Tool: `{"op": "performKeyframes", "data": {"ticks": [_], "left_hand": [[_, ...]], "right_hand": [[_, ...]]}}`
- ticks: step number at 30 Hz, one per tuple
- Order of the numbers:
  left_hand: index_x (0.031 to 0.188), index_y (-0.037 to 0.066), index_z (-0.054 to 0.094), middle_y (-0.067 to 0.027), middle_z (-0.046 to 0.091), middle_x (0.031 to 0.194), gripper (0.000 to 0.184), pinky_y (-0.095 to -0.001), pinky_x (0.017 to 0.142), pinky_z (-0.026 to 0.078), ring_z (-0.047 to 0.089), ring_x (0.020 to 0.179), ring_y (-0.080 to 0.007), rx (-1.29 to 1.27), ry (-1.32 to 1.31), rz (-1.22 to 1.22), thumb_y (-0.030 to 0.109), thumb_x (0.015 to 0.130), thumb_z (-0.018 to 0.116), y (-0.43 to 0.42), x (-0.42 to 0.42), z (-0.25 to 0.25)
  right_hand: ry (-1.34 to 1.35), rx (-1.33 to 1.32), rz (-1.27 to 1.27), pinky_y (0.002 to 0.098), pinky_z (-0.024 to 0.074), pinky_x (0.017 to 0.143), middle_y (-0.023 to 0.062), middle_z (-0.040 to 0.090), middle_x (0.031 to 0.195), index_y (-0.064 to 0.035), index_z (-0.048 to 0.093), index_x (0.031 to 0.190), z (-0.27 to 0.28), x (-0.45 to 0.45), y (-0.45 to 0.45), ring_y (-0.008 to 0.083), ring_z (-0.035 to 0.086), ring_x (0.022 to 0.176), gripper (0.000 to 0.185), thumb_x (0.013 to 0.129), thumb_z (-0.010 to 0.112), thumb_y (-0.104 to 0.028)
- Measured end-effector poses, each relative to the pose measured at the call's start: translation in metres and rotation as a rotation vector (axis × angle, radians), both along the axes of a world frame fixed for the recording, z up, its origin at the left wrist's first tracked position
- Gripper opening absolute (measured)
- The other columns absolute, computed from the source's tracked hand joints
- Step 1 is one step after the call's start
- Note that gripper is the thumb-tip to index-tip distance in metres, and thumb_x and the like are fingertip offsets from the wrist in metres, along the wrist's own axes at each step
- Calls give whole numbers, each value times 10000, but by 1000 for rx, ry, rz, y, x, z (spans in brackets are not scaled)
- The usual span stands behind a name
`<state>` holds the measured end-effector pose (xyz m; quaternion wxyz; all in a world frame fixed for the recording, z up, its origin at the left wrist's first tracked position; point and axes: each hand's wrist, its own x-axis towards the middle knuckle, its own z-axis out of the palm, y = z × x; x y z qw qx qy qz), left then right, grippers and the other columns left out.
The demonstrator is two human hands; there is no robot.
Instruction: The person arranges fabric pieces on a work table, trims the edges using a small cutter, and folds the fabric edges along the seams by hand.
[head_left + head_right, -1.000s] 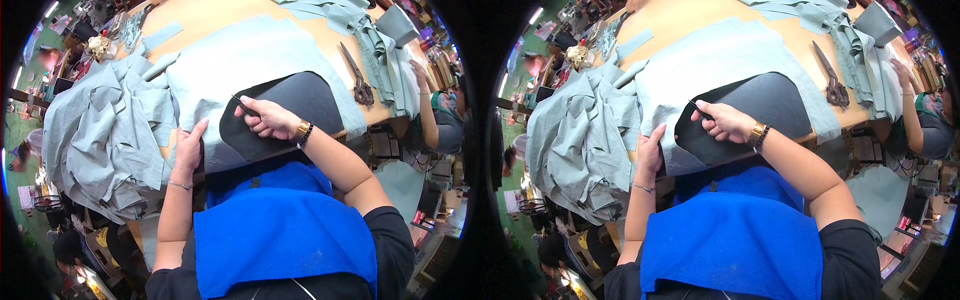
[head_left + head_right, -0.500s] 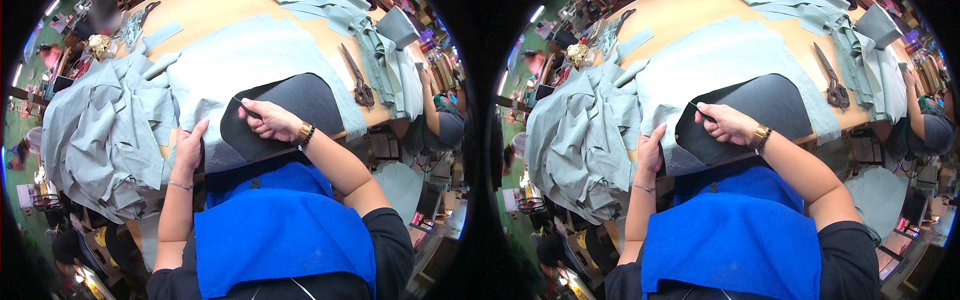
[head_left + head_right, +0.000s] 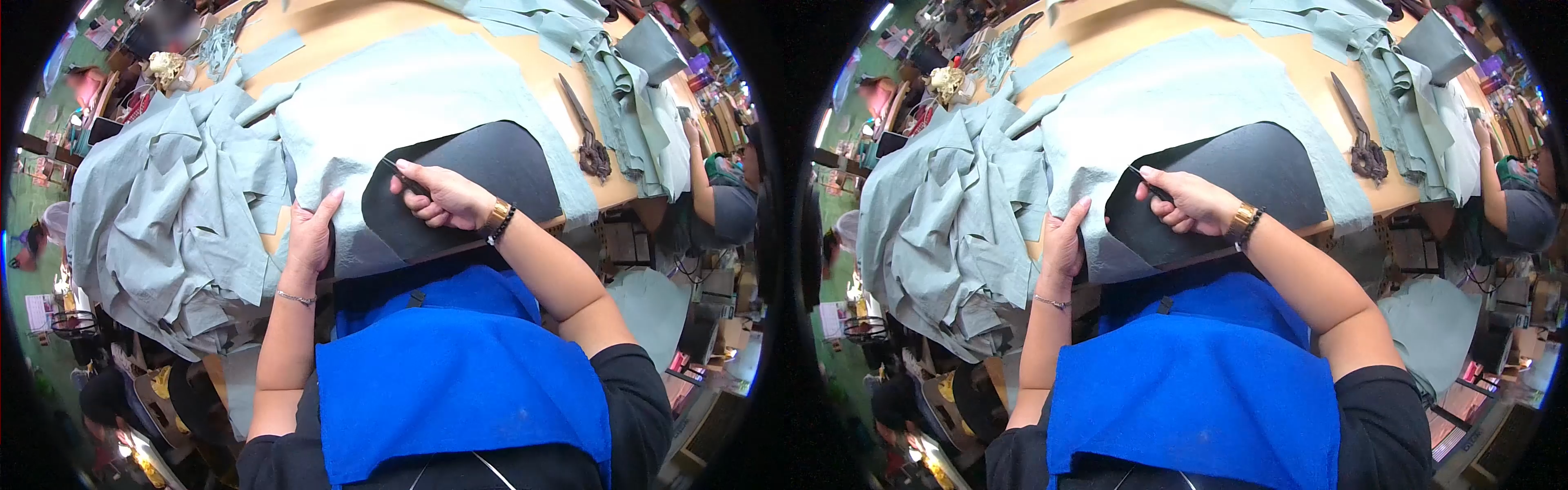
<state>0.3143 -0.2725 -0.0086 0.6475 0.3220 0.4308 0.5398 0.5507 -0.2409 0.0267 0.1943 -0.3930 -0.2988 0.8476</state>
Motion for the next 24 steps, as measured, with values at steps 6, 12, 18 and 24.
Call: {"op": "performKeyframes", "data": {"ticks": [6, 12, 18, 24], "left_hand": [[1280, -12, 531, -109, 604, 1220, 424, -329, 958, 452, 583, 1110, -186, 14, 251, -29, 75, 888, 670, -11, -3, 10], [1401, -29, 363, -177, 502, 1299, 685, -388, 1034, 363, 477, 1207, -236, 437, 1014, 108, 105, 835, 723, -33, -41, 62], [1046, 104, 680, -105, 660, 1051, 258, -389, 899, 467, 609, 1010, -311, 1020, 1184, -265, 191, 809, 732, 64, 78, 81], [923, 118, 706, -70, 659, 961, 143, -388, 798, 493, 615, 899, -279, 1196, 1212, -380, 215, 817, 713, 110, 148, 7]], "right_hand": [[-3, 67, 13, 175, 201, 388, -79, 325, 606, -99, 503, 979, -2, 5, -5, 18, 234, 461, 384, 1039, 365, -452], [-41, 194, -369, 181, 239, 418, -52, 355, 634, -76, 508, 1148, 7, 90, -33, 35, 271, 481, 443, 1025, 382, -483], [136, -4, -856, 179, 301, 451, -33, 420, 688, -115, 506, 1117, -10, 130, -27, 51, 356, 539, 404, 986, 484, -496], [266, -174, -776, 157, 283, 400, -48, 410, 671, -133, 536, 1096, -20, 132, -31, 34, 337, 507, 325, 1016, 443, -434]]}}
